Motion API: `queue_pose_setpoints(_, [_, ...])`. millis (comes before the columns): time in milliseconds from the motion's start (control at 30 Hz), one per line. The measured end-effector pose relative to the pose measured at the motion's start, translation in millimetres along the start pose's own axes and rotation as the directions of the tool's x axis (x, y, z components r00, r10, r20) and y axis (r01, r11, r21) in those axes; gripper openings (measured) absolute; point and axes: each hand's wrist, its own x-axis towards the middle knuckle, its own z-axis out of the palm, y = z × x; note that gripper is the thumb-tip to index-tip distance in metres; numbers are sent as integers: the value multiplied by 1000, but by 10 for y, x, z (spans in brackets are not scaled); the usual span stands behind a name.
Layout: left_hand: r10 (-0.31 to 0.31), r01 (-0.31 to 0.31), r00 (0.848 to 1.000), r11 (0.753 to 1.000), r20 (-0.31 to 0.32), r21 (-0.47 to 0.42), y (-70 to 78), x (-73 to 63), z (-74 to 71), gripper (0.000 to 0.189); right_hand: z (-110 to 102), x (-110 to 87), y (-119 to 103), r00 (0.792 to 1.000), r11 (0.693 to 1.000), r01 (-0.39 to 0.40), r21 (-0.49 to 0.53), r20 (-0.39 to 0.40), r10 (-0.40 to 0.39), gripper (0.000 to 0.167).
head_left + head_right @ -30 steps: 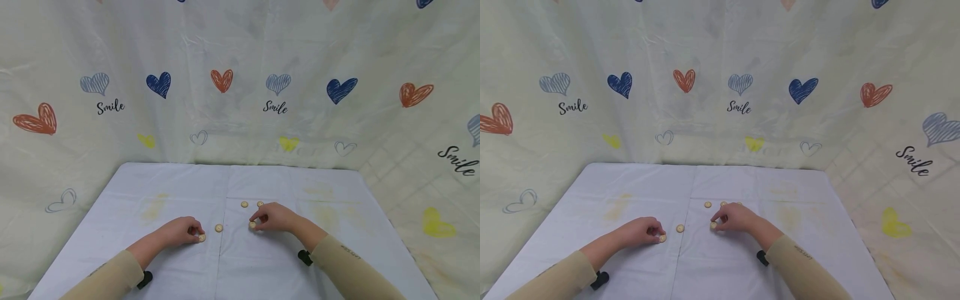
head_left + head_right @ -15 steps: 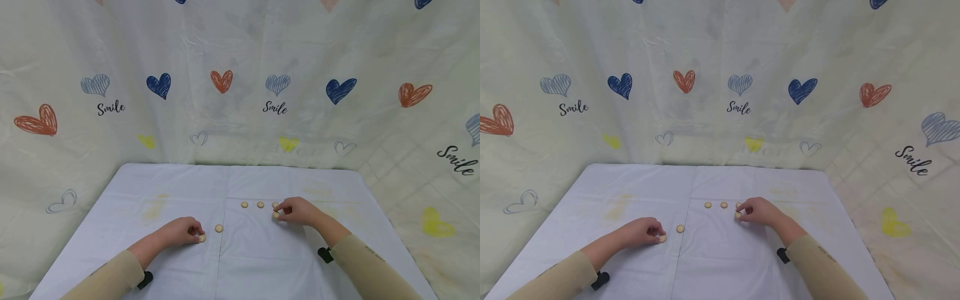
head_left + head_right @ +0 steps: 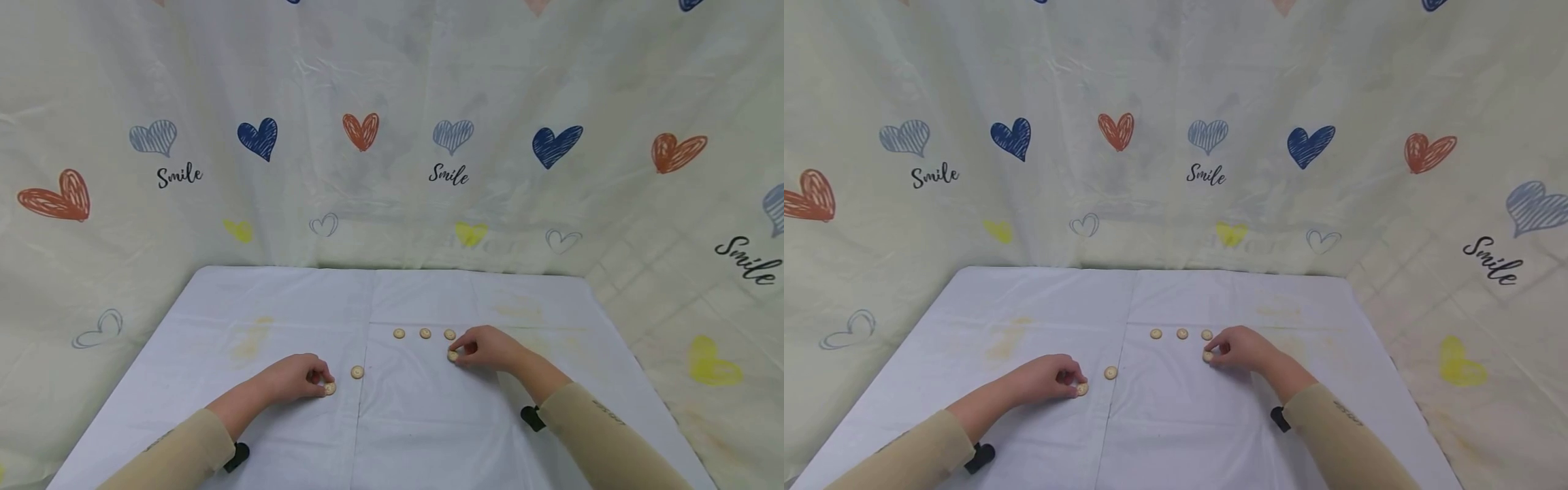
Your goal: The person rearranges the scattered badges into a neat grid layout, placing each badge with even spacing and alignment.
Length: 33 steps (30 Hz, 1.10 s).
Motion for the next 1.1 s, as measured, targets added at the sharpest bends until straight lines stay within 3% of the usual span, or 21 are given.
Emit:
queue_pose_setpoints(233, [-6, 6, 1000, 1000, 8, -4, 20, 2, -6, 11, 11, 9, 4, 1000, 999, 23, -36, 9, -22, 20])
queue_pose_setpoints(567, [-15, 15, 1000, 1000, 14, -14, 29, -1, -5, 10, -9, 10, -41, 999, 999, -36, -18, 13, 36, 26])
queue_pose_setpoints(1100, [-10, 10, 1000, 1000, 3, 0, -17, 9, 5, 11, -54, 48, -147, 1000, 1000, 21, -3, -1, -21, 30])
